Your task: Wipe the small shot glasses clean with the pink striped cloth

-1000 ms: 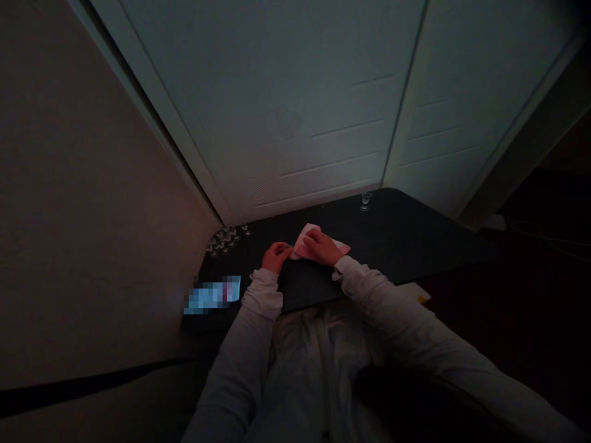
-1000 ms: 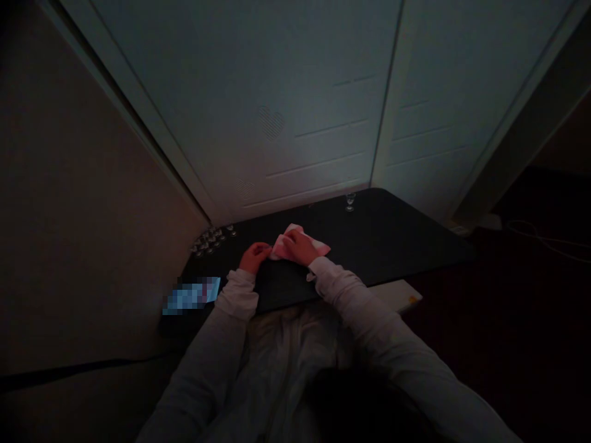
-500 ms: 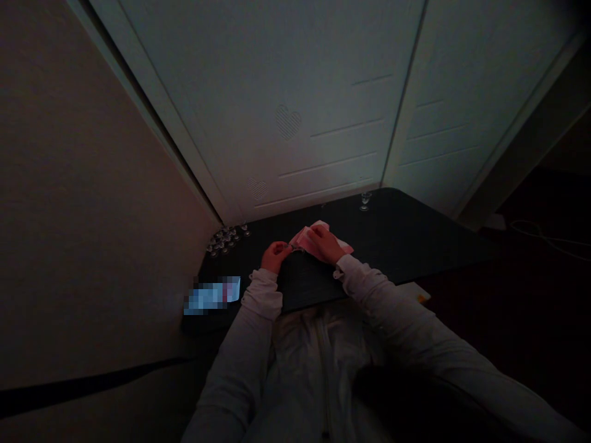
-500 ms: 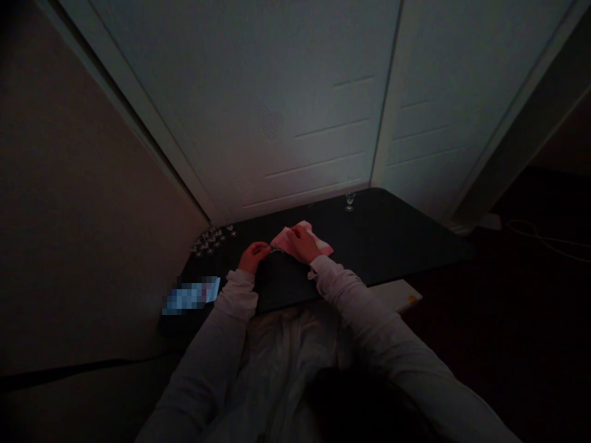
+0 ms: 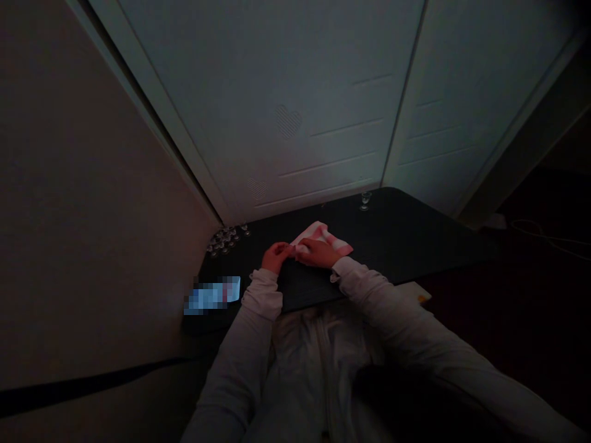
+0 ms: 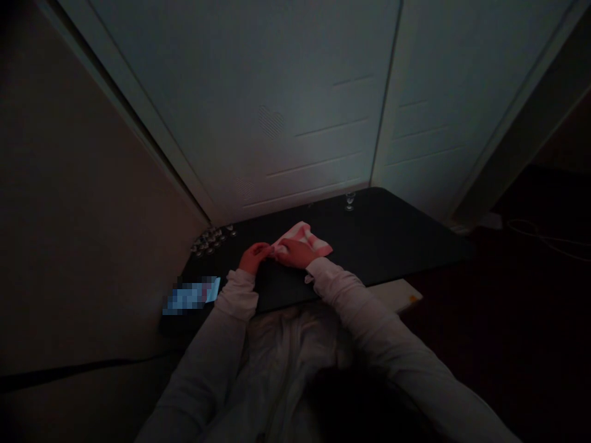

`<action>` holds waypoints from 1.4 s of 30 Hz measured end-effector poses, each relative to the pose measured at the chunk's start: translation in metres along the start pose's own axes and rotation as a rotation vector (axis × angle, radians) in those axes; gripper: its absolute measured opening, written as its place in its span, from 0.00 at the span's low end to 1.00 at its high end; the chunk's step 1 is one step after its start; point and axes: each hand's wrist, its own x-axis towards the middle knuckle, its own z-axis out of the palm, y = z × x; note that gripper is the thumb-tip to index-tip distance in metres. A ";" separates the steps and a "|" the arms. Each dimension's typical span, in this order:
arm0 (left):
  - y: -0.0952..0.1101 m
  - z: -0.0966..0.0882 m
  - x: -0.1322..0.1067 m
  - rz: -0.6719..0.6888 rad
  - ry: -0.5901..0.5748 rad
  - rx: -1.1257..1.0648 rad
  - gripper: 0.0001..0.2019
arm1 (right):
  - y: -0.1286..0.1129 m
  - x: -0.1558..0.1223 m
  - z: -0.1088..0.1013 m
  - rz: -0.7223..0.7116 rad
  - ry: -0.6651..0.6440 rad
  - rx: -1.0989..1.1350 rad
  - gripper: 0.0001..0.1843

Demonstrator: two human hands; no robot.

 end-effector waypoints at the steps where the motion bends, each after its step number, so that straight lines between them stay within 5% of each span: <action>1: 0.000 0.000 0.000 0.004 -0.004 0.008 0.15 | 0.000 0.000 0.000 0.000 -0.004 -0.014 0.17; 24: -0.005 0.001 0.000 0.085 0.012 0.090 0.15 | 0.015 0.008 0.010 -0.043 0.113 0.112 0.19; 42: -0.011 -0.002 0.004 0.079 0.038 0.115 0.16 | 0.008 0.007 0.000 0.000 0.076 -0.074 0.16</action>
